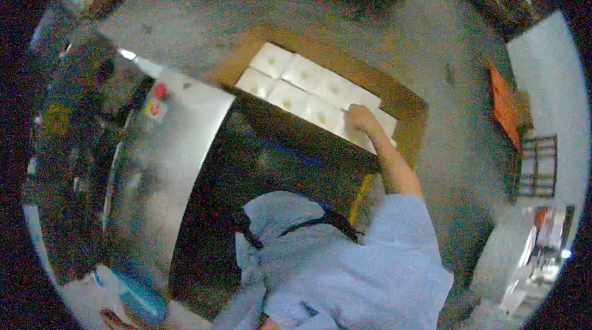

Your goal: Sealing white gift boxes into plastic film using a heat-sealing machine and organizing them into a shipping carton.

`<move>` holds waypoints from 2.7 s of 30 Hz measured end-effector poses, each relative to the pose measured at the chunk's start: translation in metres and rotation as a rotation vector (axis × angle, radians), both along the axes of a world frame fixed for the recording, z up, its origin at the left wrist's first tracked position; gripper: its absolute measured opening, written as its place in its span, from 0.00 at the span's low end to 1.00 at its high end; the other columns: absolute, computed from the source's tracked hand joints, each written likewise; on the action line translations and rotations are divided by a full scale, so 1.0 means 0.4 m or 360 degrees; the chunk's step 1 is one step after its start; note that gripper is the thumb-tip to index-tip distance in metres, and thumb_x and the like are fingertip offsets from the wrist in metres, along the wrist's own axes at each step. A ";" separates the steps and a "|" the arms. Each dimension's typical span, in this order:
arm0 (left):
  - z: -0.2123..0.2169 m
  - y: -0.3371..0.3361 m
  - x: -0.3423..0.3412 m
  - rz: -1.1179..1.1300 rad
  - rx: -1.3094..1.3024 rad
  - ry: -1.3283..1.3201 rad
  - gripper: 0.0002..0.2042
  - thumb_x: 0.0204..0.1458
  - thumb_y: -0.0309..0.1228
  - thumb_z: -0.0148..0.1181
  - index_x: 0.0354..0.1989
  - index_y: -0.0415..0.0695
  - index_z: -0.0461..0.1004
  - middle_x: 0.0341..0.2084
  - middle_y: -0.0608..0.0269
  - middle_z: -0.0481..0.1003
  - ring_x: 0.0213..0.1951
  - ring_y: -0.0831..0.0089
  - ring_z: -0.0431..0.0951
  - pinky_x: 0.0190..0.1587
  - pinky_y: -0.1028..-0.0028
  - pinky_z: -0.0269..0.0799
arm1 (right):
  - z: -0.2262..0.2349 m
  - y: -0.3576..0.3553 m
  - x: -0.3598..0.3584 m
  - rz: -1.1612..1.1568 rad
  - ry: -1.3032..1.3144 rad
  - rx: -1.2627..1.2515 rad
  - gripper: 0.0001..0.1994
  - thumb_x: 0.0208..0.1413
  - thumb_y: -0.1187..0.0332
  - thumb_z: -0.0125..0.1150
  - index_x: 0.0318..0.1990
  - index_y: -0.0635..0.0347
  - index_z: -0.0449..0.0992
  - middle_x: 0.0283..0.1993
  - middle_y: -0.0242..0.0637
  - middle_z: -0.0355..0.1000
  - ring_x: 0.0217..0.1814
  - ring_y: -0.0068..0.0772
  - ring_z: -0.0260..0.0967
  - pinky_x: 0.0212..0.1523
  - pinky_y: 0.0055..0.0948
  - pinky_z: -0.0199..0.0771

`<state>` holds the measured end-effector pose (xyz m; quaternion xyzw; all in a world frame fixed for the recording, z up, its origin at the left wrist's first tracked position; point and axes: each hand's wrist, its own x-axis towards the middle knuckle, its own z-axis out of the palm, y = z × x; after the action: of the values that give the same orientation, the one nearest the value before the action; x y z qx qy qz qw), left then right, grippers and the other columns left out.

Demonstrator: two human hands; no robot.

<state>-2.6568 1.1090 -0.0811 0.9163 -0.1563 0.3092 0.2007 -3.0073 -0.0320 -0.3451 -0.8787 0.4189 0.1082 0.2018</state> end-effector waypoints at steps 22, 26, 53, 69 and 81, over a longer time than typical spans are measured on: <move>-0.180 -0.503 0.005 0.0754 -0.0673 0.0249 0.15 0.51 0.39 0.65 0.33 0.37 0.77 0.22 0.56 0.77 0.27 0.67 0.78 0.33 0.68 0.73 | 0.518 0.577 0.528 0.0778 -0.1174 0.0723 0.17 0.61 0.73 0.57 0.57 0.67 0.72 0.50 0.43 0.75 0.52 0.29 0.71 0.55 0.27 0.69; -0.161 -0.543 0.035 0.0783 -0.0552 0.0047 0.13 0.56 0.38 0.59 0.37 0.38 0.76 0.24 0.54 0.77 0.27 0.63 0.79 0.33 0.66 0.73 | 0.498 0.543 0.519 0.0802 -0.1300 0.0624 0.18 0.61 0.73 0.57 0.57 0.68 0.71 0.52 0.44 0.74 0.53 0.31 0.71 0.58 0.28 0.68; 0.088 -0.996 -0.088 -0.0032 -0.0449 -0.0013 0.10 0.59 0.34 0.58 0.39 0.42 0.79 0.30 0.52 0.80 0.32 0.61 0.82 0.36 0.67 0.75 | 0.616 0.812 0.635 0.1361 -0.1550 0.0505 0.28 0.50 0.73 0.67 0.61 0.60 0.68 0.64 0.48 0.65 0.65 0.46 0.65 0.62 0.41 0.67; -0.086 -1.300 -0.366 -0.0462 -0.1300 0.1857 0.14 0.58 0.39 0.62 0.31 0.38 0.77 0.16 0.70 0.72 0.20 0.82 0.71 0.23 0.77 0.67 | 0.709 0.944 0.573 0.2360 -0.1658 0.0572 0.09 0.45 0.73 0.70 0.35 0.58 0.77 0.40 0.37 0.76 0.44 0.42 0.76 0.41 0.35 0.78; -0.019 -1.322 -0.256 -0.1120 0.0165 0.0921 0.11 0.53 0.32 0.60 0.45 0.48 0.74 0.31 0.57 0.76 0.34 0.53 0.78 0.35 0.59 0.75 | 0.667 0.926 0.587 0.2443 -0.1291 0.0518 0.08 0.49 0.70 0.66 0.29 0.64 0.72 0.33 0.45 0.72 0.39 0.50 0.72 0.42 0.42 0.73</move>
<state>-2.7591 0.5803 -0.0886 0.8650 -0.4108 -0.0548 0.2829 -2.7725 0.3385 -0.0783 -0.8487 -0.4111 -0.0480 0.3293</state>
